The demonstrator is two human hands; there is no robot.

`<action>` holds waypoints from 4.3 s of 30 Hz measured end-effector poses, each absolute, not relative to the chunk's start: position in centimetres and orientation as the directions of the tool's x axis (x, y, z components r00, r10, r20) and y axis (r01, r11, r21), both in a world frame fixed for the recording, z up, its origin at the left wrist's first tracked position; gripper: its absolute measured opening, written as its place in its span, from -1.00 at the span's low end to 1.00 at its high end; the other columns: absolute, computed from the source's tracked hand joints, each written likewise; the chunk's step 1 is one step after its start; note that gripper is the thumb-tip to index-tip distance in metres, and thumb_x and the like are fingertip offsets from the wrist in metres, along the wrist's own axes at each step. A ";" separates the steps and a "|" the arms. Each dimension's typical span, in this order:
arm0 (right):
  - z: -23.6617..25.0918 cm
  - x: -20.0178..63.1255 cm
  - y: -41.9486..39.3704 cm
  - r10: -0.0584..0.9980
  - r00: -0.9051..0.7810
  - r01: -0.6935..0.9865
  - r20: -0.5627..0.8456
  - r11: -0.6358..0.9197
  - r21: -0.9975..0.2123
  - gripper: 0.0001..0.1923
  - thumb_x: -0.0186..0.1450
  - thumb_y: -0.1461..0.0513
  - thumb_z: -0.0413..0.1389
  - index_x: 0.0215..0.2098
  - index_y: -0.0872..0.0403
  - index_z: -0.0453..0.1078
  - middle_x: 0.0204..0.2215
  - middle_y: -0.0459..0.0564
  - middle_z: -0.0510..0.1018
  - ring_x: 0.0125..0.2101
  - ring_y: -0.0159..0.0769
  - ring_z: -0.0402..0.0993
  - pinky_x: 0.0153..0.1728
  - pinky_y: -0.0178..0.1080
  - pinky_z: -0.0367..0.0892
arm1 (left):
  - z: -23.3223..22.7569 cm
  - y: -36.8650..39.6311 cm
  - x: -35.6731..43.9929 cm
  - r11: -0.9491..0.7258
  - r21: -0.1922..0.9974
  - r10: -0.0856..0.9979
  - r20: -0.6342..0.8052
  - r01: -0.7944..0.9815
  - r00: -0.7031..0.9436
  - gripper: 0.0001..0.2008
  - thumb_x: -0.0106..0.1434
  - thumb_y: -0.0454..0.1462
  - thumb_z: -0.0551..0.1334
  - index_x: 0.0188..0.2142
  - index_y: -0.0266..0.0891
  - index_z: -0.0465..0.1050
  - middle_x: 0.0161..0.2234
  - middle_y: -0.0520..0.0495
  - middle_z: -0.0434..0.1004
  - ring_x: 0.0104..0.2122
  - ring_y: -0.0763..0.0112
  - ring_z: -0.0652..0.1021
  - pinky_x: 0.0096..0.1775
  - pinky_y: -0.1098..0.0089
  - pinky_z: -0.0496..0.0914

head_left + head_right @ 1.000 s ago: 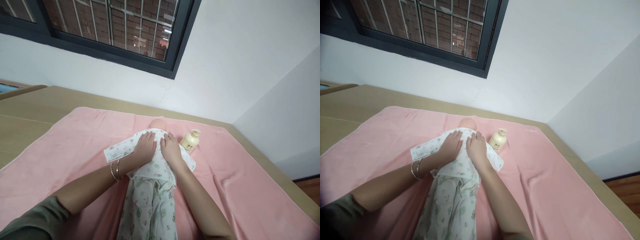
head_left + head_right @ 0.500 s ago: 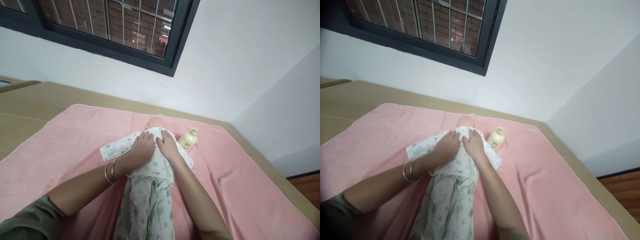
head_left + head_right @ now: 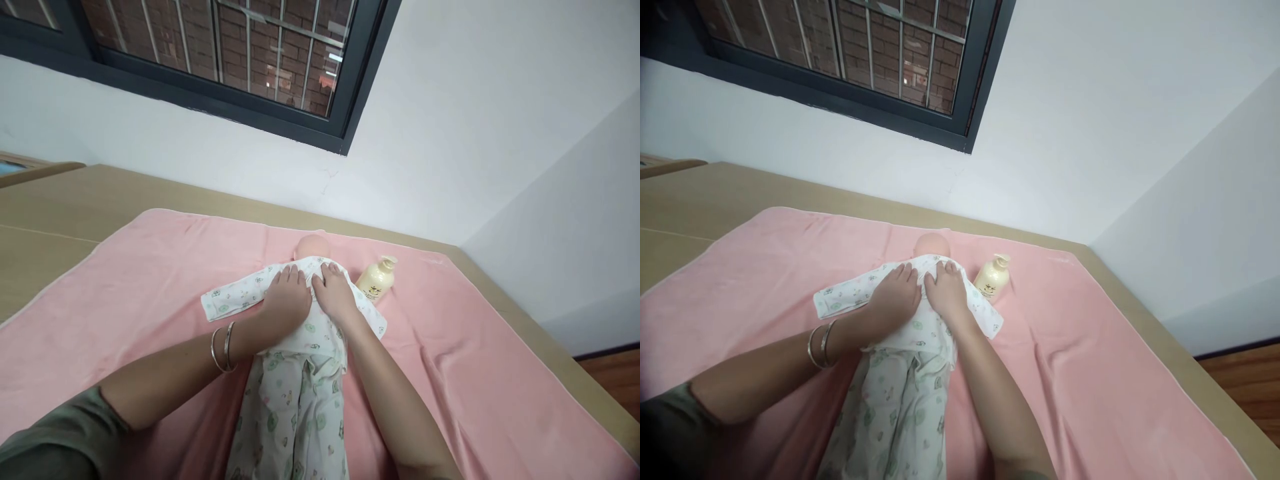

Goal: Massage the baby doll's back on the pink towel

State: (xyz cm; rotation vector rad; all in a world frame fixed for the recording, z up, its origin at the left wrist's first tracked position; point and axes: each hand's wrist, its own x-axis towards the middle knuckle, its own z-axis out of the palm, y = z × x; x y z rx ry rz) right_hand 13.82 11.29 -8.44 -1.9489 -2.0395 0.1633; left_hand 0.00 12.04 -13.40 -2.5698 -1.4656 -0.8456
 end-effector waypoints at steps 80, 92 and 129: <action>-7.1 12.5 9.9 0.992 -0.008 0.988 0.126 0.027 -0.153 -0.60 0.49 0.20 -0.14 0.02 0.24 0.45 0.01 0.29 0.58 0.08 -0.03 0.44 0.12 -0.14 0.21 | -11.2 14.3 -1.2 -0.520 0.285 0.846 0.301 0.805 0.440 -0.58 0.46 -0.18 -0.07 0.00 -0.43 0.43 0.00 -0.42 0.54 0.04 -0.03 0.51 0.11 0.01 0.36; -7.5 11.2 8.9 0.995 -0.007 0.998 0.100 0.014 -0.066 -0.51 0.48 0.22 -0.14 0.23 0.38 0.31 0.23 0.41 0.39 0.27 0.05 0.28 0.30 -0.03 0.03 | -10.1 14.8 -1.9 -0.563 0.403 0.826 0.296 0.722 0.479 -0.74 0.37 -0.32 -0.01 -0.29 -0.23 0.44 -0.23 -0.21 0.59 -0.16 0.16 0.56 -0.01 0.18 0.43; -7.4 14.5 11.6 0.998 0.014 0.956 0.061 0.005 -0.294 -0.45 0.51 0.01 -0.17 0.11 0.26 0.40 0.11 0.30 0.51 0.14 -0.01 0.37 0.14 -0.13 0.17 | -11.2 14.3 -1.1 -0.479 0.274 0.857 0.350 0.834 0.378 -0.65 0.45 -0.21 -0.02 -0.08 -0.37 0.47 -0.11 -0.33 0.60 -0.06 0.02 0.55 0.03 0.10 0.38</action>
